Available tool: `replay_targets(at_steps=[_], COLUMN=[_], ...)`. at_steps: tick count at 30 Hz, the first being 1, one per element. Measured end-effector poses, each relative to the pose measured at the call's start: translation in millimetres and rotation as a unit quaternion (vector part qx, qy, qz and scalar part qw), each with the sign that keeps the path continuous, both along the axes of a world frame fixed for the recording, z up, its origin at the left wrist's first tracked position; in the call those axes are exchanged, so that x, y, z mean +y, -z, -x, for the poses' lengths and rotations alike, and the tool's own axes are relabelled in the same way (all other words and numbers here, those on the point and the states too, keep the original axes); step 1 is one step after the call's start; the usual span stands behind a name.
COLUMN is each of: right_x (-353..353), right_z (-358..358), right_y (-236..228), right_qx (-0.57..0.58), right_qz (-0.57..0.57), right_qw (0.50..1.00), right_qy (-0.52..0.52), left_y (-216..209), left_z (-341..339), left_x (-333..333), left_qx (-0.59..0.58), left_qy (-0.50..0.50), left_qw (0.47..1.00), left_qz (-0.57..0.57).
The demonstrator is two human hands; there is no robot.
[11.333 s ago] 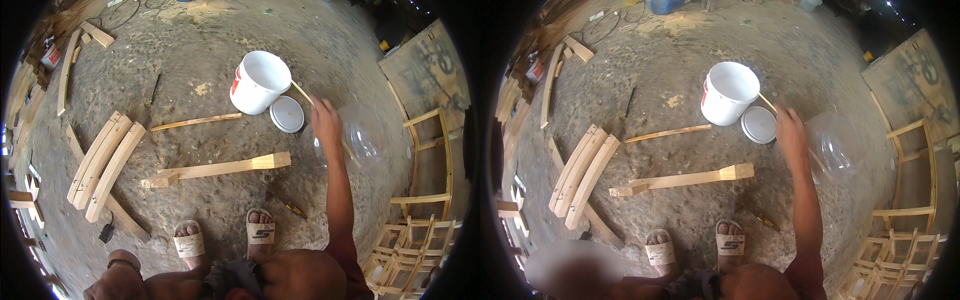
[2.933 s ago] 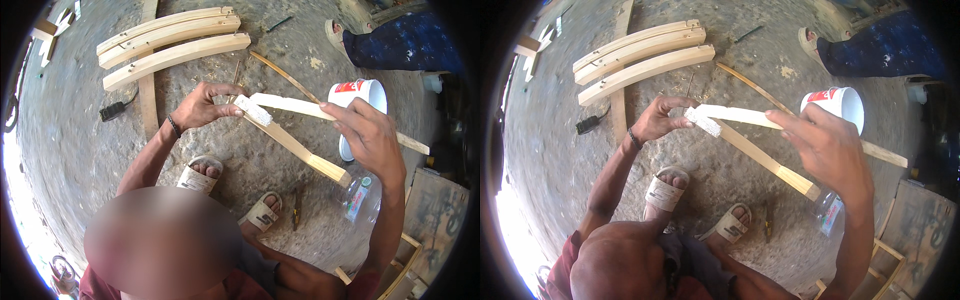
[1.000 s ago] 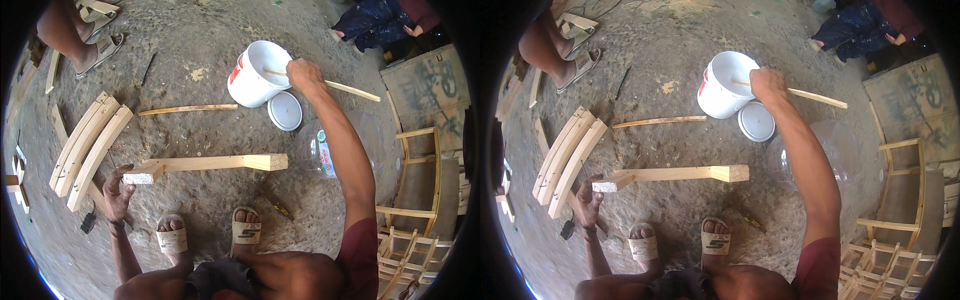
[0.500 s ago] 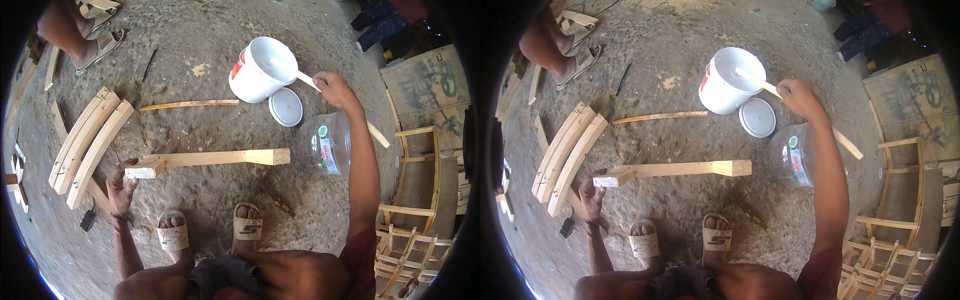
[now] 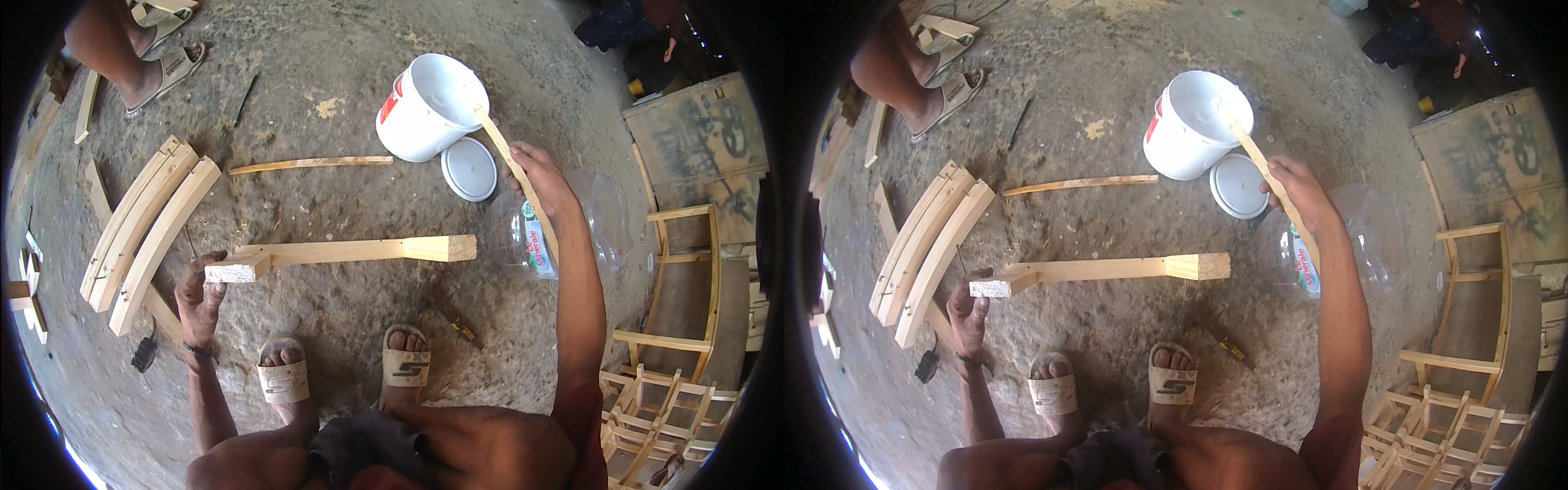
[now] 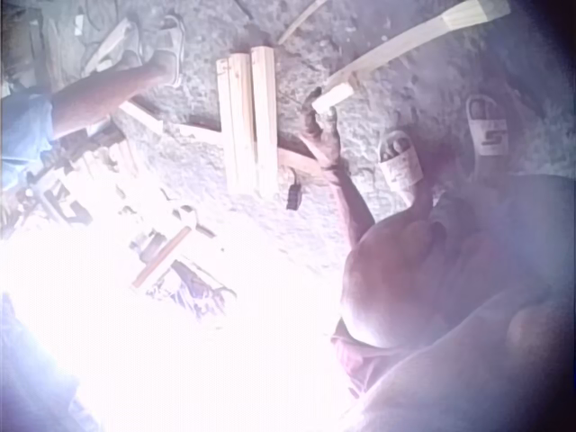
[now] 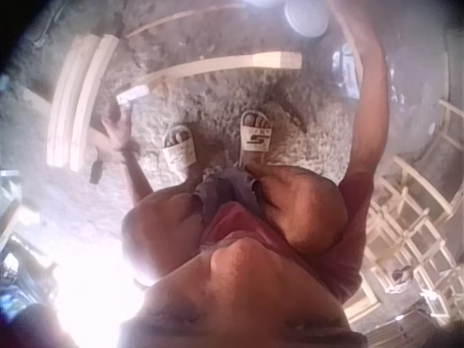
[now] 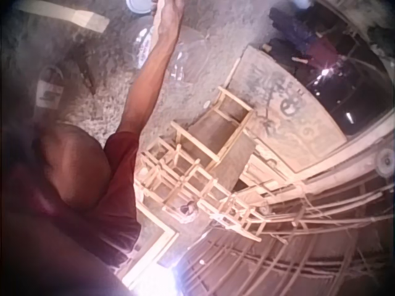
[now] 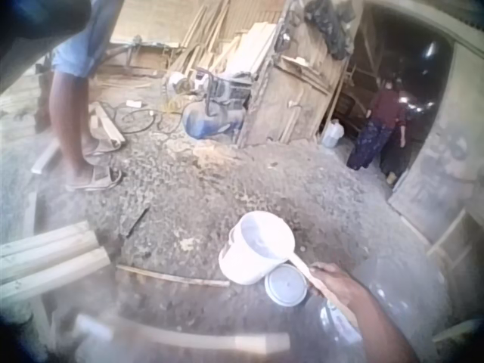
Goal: The person assembles wooden furniture components by hammering nails into a wooden slat and applying white adhesive using a stick.
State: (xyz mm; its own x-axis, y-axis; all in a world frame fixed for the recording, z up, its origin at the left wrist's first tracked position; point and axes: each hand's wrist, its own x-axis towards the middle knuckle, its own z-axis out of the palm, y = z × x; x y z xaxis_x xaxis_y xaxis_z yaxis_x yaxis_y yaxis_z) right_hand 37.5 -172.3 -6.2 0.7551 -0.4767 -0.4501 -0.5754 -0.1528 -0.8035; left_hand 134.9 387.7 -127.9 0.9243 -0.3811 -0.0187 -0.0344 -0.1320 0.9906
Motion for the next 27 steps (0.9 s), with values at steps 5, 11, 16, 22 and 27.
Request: replay_targets(at_steps=[5, 11, 16, 22, 27], right_x=[19, 52, 93, 122, 125], right_z=[35, 128, 197, 207, 207], right_y=[-12, -36, -12, -10, -10], right_qx=[-0.063, -0.031, 0.020, -0.015, -0.004], right_qz=[-0.008, 0.048, 0.237, 0.359, 0.420], right_qw=[0.998, 0.998, 0.971, 0.931, 0.904], right_qy=[0.007, -0.001, -0.039, -0.071, -0.081], left_y=[3, 10, 2, 5, 8], left_z=[0, -1, -6, -6, -4], left_x=[1, 5, 6, 2, -1], left_qx=[-0.004, -0.011, -0.026, -0.029, -0.026], left_qy=[0.002, 0.007, 0.015, 0.018, 0.014], left_qw=[1.000, 1.000, 0.999, 0.999, 0.999], left_qz=[0.002, -0.005, -0.027, -0.026, -0.024])
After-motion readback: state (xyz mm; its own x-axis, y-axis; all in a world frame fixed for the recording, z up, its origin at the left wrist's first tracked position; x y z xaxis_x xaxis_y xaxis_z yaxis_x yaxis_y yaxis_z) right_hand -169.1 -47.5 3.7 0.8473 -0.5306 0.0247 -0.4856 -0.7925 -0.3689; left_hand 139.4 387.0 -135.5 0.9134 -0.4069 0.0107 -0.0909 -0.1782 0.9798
